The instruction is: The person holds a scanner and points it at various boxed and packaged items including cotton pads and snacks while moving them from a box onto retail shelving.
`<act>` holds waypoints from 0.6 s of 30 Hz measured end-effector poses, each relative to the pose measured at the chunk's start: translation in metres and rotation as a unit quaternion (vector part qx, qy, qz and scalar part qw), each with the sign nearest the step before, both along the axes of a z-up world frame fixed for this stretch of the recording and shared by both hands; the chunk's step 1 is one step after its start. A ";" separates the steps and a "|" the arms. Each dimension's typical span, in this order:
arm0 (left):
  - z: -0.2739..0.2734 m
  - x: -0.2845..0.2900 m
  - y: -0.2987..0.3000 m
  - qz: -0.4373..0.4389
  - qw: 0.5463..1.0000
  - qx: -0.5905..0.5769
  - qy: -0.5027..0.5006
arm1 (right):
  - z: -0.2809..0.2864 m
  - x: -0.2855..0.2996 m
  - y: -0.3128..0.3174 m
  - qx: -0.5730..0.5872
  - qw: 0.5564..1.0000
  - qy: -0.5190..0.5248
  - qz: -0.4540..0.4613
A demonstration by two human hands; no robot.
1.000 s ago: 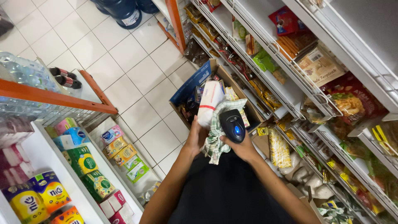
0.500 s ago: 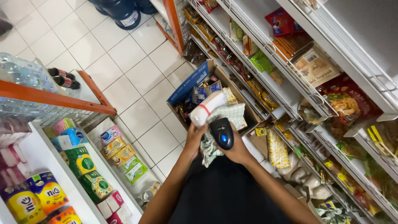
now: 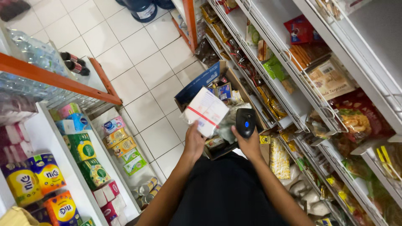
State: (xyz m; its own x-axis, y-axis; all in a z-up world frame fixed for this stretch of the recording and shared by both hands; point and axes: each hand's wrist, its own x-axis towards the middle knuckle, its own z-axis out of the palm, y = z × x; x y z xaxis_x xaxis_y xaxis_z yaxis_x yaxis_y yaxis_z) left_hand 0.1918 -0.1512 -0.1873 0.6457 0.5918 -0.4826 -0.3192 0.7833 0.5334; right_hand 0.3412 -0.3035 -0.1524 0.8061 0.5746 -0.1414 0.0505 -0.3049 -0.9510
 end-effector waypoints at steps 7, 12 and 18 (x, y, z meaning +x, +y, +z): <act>0.000 0.021 -0.027 -0.065 0.983 0.137 0.106 | 0.034 -0.001 0.023 0.015 0.997 0.075 -0.025; 0.016 0.021 -0.023 -0.011 0.997 0.072 0.036 | 0.041 0.017 0.027 0.060 0.996 0.061 -0.018; 0.029 0.022 -0.013 -0.111 0.969 0.169 0.144 | 0.039 0.036 0.018 0.046 0.993 -0.069 0.080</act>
